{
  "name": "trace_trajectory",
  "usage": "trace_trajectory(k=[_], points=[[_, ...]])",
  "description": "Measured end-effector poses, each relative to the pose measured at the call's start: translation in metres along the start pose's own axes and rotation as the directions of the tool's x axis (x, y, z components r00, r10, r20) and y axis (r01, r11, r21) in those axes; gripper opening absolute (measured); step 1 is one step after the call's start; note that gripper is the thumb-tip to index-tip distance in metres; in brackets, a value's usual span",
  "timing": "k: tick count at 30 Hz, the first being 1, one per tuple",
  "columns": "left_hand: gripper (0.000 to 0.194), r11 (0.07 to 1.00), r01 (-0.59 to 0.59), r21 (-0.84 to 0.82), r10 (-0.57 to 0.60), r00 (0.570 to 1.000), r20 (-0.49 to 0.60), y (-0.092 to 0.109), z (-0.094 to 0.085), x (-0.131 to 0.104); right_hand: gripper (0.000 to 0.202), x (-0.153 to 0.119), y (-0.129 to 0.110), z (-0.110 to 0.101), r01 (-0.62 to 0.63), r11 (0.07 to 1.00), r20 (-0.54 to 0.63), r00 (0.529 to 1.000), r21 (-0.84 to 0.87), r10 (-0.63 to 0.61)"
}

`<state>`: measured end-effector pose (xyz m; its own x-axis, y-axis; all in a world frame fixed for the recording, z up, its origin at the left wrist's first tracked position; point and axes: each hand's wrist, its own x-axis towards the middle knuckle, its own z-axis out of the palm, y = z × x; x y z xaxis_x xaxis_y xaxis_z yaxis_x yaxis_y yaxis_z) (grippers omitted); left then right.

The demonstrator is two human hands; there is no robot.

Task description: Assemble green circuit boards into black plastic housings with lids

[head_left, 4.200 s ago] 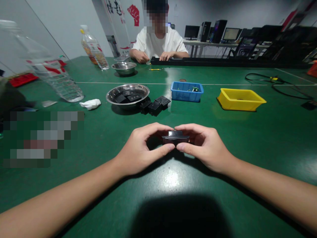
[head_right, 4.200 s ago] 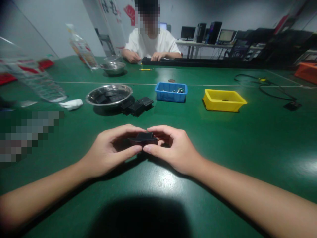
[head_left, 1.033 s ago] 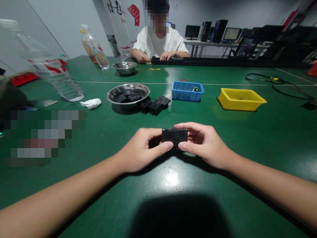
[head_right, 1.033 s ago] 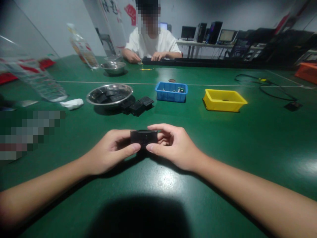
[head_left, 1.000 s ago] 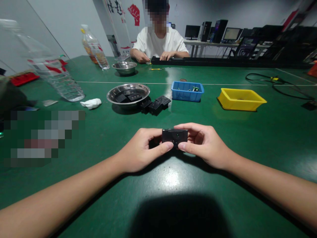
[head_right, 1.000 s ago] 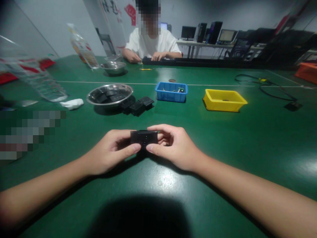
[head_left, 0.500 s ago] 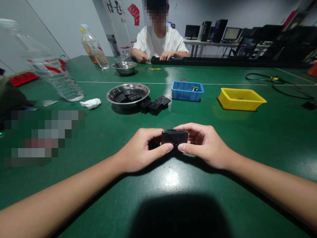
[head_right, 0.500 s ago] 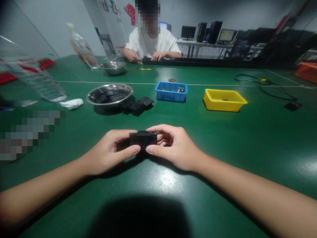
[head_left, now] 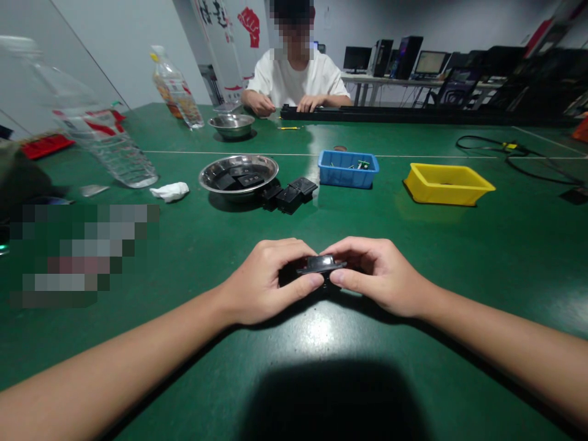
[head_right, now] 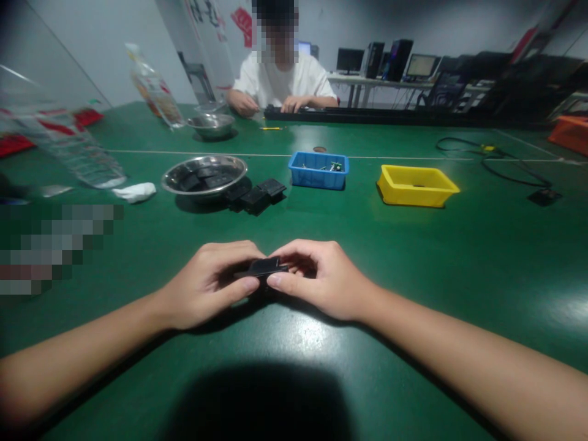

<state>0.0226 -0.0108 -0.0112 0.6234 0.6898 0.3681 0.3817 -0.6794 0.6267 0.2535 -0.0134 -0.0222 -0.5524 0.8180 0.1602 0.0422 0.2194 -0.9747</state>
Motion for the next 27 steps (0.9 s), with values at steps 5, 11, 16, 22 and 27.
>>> trace_trajectory(k=[5, 11, 16, 22, 27], points=[[0.024, 1.0, -0.02, 0.022, 0.02, 1.0, -0.01, 0.0006, -0.0003, -0.0002, 0.027, -0.0006, -0.0011, 0.0006, 0.002, 1.0, 0.004, 1.0, -0.023, -0.002], [0.031, 0.999, -0.005, 0.049, 0.005, 1.0, 0.014, 0.0017, -0.0013, 0.0, 0.026, -0.0007, -0.0025, -0.0001, 0.01, 0.999, 0.013, 1.0, -0.048, -0.01], [0.035, 0.999, 0.037, 0.025, -0.038, 0.999, 0.031, -0.0006, -0.0017, 0.0006, 0.026, -0.0008, -0.0037, 0.0, -0.002, 0.999, 0.008, 1.0, -0.044, 0.002], [0.037, 0.992, 0.077, -0.099, -0.064, 0.989, 0.136, 0.0001, -0.004, 0.0021, 0.026, 0.0001, -0.0032, -0.0004, -0.012, 1.0, -0.049, 0.999, -0.017, 0.011], [0.034, 0.991, 0.037, -0.125, -0.016, 0.986, 0.165, 0.0008, -0.0034, 0.0043, 0.026, 0.0008, -0.0019, -0.0013, -0.037, 0.999, -0.041, 0.998, 0.028, 0.038]])
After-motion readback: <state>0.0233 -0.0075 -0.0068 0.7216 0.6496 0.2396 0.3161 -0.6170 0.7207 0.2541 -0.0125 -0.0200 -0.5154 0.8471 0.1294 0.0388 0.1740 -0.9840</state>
